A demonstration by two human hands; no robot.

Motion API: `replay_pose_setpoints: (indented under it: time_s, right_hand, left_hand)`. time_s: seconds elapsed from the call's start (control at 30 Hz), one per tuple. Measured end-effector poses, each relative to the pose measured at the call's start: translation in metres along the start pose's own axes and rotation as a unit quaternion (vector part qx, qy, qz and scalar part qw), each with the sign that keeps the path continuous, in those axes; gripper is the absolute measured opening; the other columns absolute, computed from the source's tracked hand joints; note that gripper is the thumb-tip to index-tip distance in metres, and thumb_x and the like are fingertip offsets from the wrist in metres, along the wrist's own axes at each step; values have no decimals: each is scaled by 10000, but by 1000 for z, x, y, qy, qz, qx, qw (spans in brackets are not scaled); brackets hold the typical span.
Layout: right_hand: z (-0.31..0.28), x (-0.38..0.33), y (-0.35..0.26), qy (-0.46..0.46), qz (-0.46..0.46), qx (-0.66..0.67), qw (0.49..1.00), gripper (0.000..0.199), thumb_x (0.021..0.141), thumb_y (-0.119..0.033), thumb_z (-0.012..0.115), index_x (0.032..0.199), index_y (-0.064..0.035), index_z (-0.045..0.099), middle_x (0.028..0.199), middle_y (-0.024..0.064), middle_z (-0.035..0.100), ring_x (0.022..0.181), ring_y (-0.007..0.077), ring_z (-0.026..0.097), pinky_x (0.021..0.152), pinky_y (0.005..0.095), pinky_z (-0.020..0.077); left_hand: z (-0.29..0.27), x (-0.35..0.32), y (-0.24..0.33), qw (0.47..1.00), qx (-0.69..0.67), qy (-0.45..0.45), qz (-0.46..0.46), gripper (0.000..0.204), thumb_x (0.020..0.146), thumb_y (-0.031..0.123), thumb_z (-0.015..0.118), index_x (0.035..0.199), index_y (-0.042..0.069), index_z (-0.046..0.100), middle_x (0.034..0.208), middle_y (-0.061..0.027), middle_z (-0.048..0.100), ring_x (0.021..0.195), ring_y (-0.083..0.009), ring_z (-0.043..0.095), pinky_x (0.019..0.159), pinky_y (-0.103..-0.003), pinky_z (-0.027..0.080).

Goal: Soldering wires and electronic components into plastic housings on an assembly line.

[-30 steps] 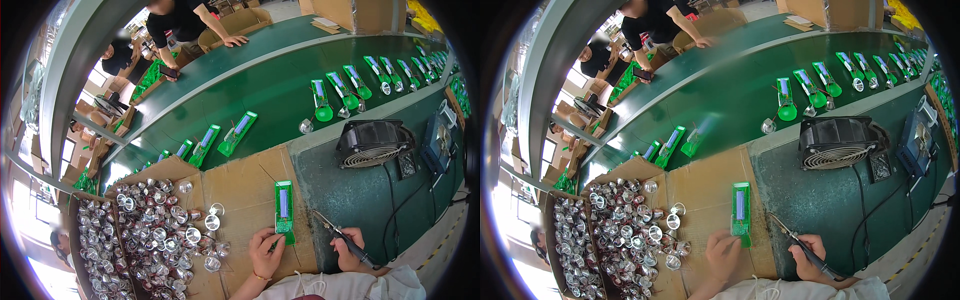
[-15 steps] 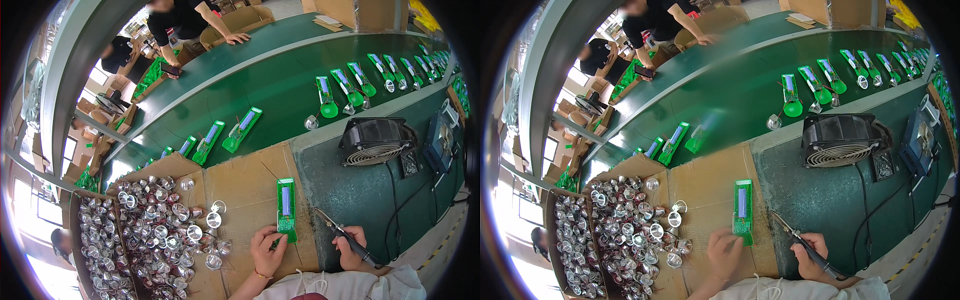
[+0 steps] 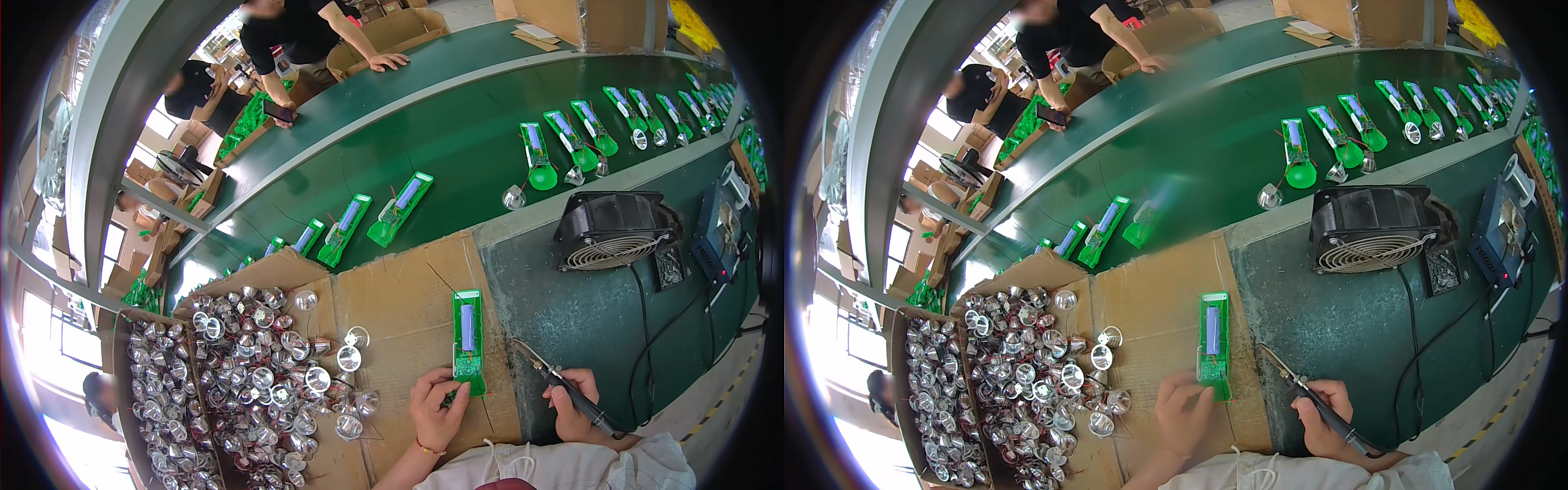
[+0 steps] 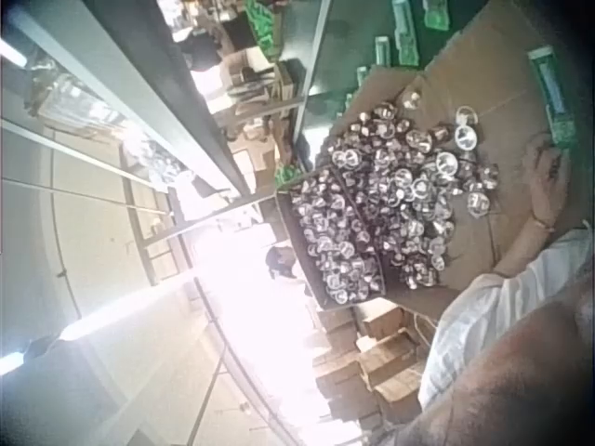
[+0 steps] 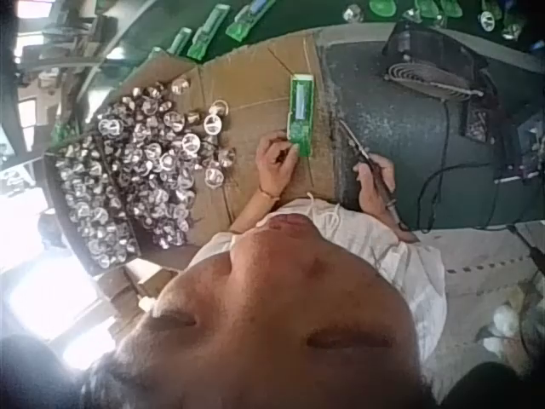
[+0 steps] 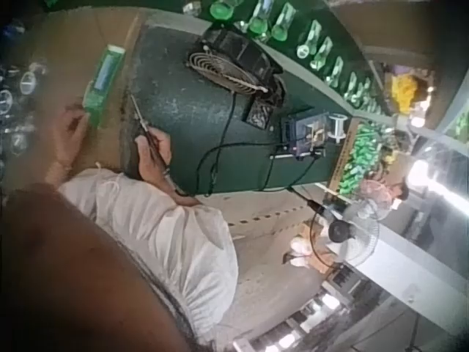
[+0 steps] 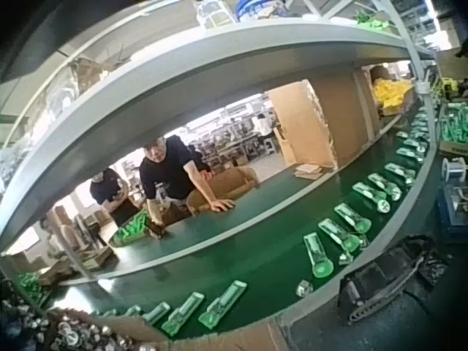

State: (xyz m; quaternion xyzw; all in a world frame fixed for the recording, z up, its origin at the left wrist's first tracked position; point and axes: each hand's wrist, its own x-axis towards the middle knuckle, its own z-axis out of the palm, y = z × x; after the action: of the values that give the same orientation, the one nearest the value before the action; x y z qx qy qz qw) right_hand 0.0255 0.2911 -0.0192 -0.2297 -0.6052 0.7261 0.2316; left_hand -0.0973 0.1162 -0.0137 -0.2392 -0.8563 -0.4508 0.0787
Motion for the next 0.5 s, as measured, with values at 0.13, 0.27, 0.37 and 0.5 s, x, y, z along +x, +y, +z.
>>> replay_pose_setpoints:
  time_s: [0.13, 0.27, 0.37, 0.5]
  right_hand:
    - [0, 0, -3, 1, -5, 3, 1000, 216, 845, -90, 559, 988, 23, 443, 766, 102, 599, 644, 75, 528, 586, 203, 435]
    - [3, 2, -3, -6, 4, 1, 1000, 209, 848, -86, 549, 988, 22, 438, 771, 102, 597, 650, 76, 526, 590, 204, 434]
    - [2, 0, -4, -11, -10, -13, 1000, 218, 859, -130, 540, 986, 11, 433, 752, 98, 582, 616, 80, 507, 550, 202, 419]
    - [0, -3, -3, -9, -27, -25, 999, 228, 873, -177, 529, 982, -4, 429, 728, 93, 568, 575, 79, 479, 507, 199, 400]
  left_hand:
    - [0, 1, 2, 1000, -2, 3, 5, 128, 692, 94, 721, 761, 54, 621, 915, -90, 604, 751, -206, 574, 667, -303, 406]
    - [0, 1, -2, 1000, -4, 7, 0, 125, 693, 95, 720, 757, 55, 622, 915, -90, 605, 741, -204, 571, 660, -302, 405]
    - [0, -2, 2, 1000, -9, 17, 1, 119, 696, 96, 719, 748, 54, 621, 914, -89, 605, 735, -203, 571, 653, -302, 405]
    - [3, -7, 3, 1000, -6, 20, -4, 113, 700, 96, 715, 738, 50, 618, 911, -89, 604, 736, -206, 569, 650, -305, 407]
